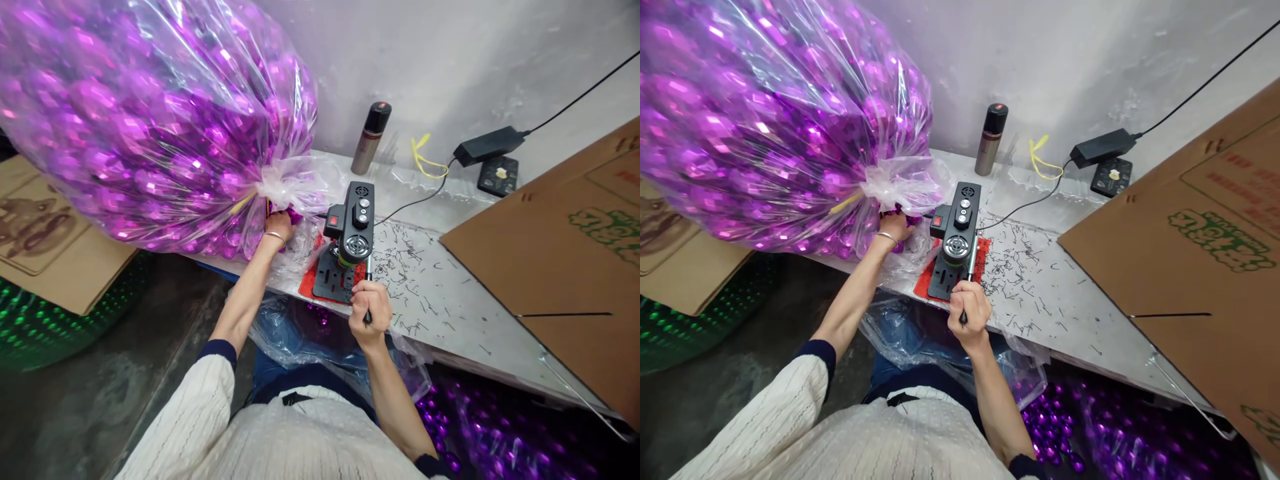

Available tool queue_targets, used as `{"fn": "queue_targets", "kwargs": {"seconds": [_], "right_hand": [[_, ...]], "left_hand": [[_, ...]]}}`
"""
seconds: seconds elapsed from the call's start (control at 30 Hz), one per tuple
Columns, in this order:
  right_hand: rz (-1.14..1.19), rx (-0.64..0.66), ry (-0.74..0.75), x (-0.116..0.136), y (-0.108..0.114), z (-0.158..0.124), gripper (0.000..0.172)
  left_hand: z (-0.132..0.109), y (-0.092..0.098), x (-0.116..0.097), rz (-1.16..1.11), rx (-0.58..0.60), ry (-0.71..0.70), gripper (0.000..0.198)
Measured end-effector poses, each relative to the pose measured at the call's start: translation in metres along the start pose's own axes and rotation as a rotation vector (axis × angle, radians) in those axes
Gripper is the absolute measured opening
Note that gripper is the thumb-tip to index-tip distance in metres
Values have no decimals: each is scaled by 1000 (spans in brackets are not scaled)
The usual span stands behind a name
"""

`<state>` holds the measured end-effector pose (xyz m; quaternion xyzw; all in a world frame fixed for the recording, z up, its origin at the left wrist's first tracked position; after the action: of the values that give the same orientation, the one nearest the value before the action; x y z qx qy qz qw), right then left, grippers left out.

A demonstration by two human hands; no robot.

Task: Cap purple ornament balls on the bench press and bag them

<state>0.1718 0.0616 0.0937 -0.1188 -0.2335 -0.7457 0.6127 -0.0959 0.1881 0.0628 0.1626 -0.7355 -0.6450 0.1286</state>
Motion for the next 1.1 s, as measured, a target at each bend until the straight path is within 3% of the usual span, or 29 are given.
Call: {"fn": "queue_targets", "kwargs": {"seconds": [0.07, 0.2, 0.3, 0.4, 0.5, 0.6, 0.73, 0.83, 1.1], "right_hand": [[-1, 4, 3, 0, 0, 0, 22], [1, -3, 4, 1, 1, 2, 22], [-11, 1, 10, 2, 2, 6, 22], [-28, -3, 27, 4, 4, 16, 21], [-39, 1, 41, 5, 7, 28, 22], [-48, 14, 60, 6, 10, 36, 22], [-63, 25, 72, 7, 10, 38, 22], [-81, 39, 83, 7, 10, 36, 22], [-92, 61, 77, 8, 10, 31, 21]], "left_hand": [[-10, 3, 4, -220, -61, -30, 55], [-48, 0, 6, -1063, -137, -124, 57], [-89, -25, -1, -1632, -11, -51, 45], [-124, -58, -14, -1891, 125, 109, 39], [-142, -83, -27, -1924, 140, 207, 38], [-142, -96, -37, -1881, 105, 211, 50], [-137, -99, -47, -1709, -18, 41, 67], [-137, -100, -54, -1524, -118, -117, 64], [-139, -114, -61, -1088, -272, -195, 61]]}}
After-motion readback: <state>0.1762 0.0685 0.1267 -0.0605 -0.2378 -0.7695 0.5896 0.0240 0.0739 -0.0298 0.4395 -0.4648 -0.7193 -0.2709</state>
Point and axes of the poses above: each hand's wrist, its own z-axis towards the middle knuckle, its own y-axis out of the back of the hand, x = y × z, the point moved 4 cm from there along z, towards the middle knuckle, and after that the axes turned 9 degrees about z, right-handed, at the moved point
